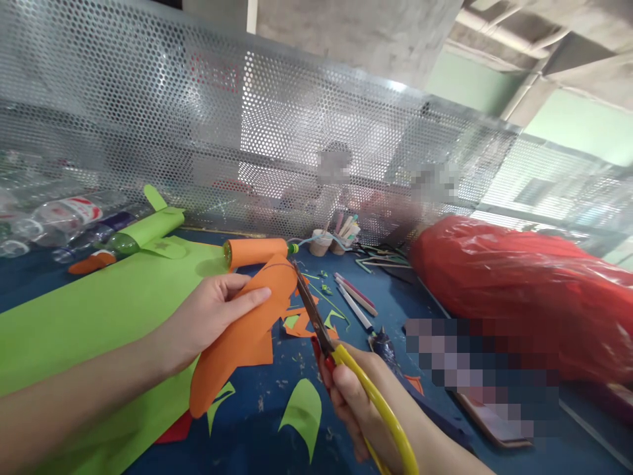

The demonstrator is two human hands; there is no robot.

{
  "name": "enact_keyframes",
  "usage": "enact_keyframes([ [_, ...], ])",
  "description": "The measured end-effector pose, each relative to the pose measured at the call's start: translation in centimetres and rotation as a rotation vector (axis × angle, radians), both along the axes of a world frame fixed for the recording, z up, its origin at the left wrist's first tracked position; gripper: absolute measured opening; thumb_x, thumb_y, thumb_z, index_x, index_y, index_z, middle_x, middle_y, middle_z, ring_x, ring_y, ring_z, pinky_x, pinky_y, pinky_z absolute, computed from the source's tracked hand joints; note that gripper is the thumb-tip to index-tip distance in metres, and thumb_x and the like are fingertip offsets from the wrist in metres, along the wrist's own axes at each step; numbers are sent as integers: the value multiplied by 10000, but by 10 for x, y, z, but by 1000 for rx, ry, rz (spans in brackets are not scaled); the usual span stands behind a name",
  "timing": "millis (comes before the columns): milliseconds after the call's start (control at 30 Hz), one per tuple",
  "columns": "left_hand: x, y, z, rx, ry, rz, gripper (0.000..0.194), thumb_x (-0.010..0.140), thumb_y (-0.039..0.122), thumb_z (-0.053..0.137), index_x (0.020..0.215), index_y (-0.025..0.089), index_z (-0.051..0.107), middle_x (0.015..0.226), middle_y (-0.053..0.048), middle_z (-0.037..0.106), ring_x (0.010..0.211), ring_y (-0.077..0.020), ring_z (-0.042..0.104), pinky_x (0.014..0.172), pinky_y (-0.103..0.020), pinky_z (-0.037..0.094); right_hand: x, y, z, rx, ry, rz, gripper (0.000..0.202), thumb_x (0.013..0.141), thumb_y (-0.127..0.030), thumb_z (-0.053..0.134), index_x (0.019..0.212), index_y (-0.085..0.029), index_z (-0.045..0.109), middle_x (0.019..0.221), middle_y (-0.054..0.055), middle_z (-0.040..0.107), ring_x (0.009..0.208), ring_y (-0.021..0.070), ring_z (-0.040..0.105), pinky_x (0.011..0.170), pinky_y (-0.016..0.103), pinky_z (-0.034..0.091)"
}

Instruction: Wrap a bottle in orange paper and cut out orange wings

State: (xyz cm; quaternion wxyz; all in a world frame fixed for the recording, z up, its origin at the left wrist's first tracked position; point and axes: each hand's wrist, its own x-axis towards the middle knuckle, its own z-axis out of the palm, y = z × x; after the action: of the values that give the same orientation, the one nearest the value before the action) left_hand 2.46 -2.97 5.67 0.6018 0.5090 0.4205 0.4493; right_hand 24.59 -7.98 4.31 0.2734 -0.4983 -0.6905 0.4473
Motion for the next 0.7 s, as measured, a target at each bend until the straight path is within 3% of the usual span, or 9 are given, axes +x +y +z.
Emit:
enact_keyframes([
  [267, -7, 7, 3, 8, 34, -11, 234, 804, 414, 686, 976, 276, 765, 826, -25, 791, 704, -182, 726, 608, -224, 569, 12, 6, 3, 60, -107, 98, 598, 810, -810, 306, 749, -220, 385, 510, -79, 398, 326, 68, 402, 306, 175, 308],
  [367, -9, 9, 6, 7, 62, -15, 234, 800, 424, 681, 952, 272, 774, 808, -30, 789, 697, -193, 729, 595, -231, 571, 15, 5, 14, 219, -244, 143, 569, 888, -735, 241, 736, -216, 418, 560, -17, 500, 462, 125, 495, 437, 241, 396],
  [500, -10, 10, 8, -24, 69, -91, 232, 783, 416, 697, 914, 244, 781, 761, -40, 784, 642, -191, 721, 549, -225, 555, 15, 0, 24, 414, -341, 217, 611, 945, -655, 149, 767, -199, 515, 701, 58, 596, 584, 168, 539, 547, 288, 446],
  [700, -10, 6, 7, -44, 122, -219, 254, 806, 403, 676, 924, 197, 766, 739, -18, 778, 605, -151, 694, 537, -194, 506, 17, -6, 21, 438, -289, 230, 604, 960, -627, 160, 940, -185, 571, 796, 63, 620, 637, 178, 570, 608, 283, 501],
])
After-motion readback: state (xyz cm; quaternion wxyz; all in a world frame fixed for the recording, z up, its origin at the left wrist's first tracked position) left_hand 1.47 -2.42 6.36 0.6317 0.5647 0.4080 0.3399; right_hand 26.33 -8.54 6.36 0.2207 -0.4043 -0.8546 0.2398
